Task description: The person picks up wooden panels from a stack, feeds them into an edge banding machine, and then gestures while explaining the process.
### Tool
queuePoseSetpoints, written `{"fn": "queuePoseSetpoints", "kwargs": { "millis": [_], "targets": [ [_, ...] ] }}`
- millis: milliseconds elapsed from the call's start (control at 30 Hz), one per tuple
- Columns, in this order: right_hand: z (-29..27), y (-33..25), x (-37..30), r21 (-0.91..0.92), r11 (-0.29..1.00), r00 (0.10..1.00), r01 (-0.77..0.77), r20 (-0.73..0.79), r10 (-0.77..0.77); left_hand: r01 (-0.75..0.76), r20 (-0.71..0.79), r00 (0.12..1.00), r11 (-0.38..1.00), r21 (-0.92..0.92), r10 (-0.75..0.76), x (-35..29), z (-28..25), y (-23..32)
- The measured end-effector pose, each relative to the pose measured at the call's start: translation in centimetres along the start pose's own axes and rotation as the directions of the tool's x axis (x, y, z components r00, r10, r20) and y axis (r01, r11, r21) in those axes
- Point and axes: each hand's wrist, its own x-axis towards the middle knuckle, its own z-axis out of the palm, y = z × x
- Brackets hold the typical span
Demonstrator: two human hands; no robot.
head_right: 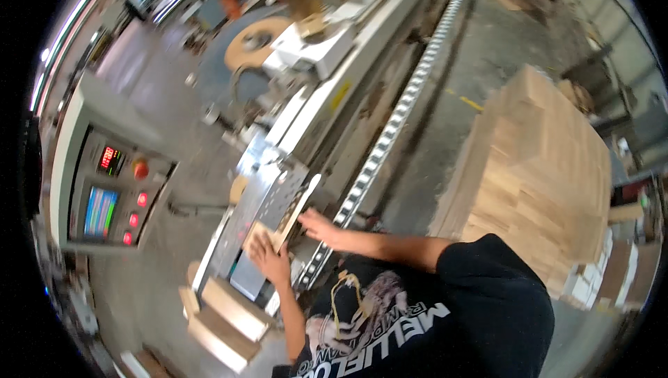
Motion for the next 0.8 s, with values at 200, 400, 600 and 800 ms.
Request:
{"fn": "queuePoseSetpoints", "kwargs": {
  "millis": [200,400,600,800],
  "targets": [
    [1.5,1.4,0.9,0.194,0.980,0.995,0.047,0.080,-0.064,0.065,0.040,0.997,0.988,-0.142,-0.060,-1.0,-1.5,-1.9],
    [1.9,1.4,0.6,0.214,0.970,0.989,0.115,0.070,-0.133,-0.100,0.101,0.989,0.993,-0.064,0.106,-1.8,-2.3,-3.4],
    [0.6,0.3,1.9,0.242,0.943,0.970,0.228,0.022,-0.240,-0.151,0.111,0.982,0.988,-0.013,0.152,-0.5,-1.3,-0.8],
    [0.2,-1.7,3.2,0.216,0.943,0.967,0.253,-0.022,-0.254,-0.152,0.073,0.985,0.987,-0.055,0.156,0.2,-0.4,1.3]
  ]
}}
